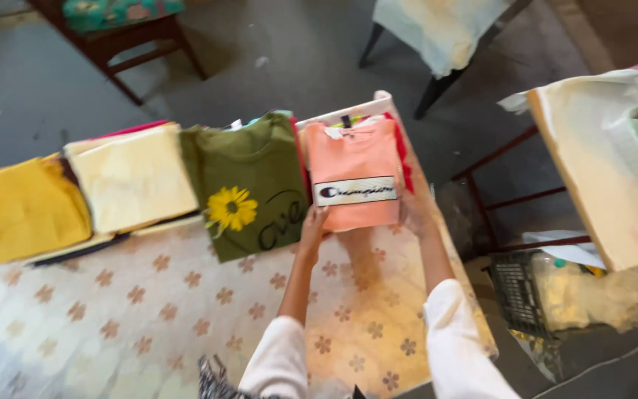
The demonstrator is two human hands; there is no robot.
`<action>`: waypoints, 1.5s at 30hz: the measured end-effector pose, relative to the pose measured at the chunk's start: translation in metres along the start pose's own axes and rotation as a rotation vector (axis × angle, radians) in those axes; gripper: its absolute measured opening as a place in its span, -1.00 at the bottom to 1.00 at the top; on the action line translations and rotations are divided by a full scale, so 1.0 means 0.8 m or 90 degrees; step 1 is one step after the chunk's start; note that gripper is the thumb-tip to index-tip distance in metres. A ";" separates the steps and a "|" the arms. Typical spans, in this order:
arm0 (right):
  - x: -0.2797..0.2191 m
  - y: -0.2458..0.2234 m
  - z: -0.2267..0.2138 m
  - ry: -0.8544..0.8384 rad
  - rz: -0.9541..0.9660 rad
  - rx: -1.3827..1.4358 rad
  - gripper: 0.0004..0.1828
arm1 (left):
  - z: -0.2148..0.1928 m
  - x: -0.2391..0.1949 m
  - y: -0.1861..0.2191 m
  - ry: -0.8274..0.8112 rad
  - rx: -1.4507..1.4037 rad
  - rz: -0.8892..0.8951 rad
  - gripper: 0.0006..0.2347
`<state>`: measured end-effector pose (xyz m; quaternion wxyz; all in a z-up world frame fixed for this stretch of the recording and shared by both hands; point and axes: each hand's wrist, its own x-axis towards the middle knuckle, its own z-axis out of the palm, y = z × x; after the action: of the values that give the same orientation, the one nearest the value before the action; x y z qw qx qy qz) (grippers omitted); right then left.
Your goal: Folding various items of clothing and stacking them on a table.
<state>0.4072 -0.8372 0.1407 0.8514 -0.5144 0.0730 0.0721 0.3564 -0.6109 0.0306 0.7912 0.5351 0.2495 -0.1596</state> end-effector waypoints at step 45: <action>-0.467 0.535 0.098 0.341 -0.289 -1.148 -0.46 | -0.980 -0.561 -0.033 1.061 0.698 0.270 -0.73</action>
<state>-0.0389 -0.5884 -0.1196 0.0854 -0.9756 0.0810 -0.1851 -0.2033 0.0986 0.0267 0.0236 0.7979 0.5136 0.3149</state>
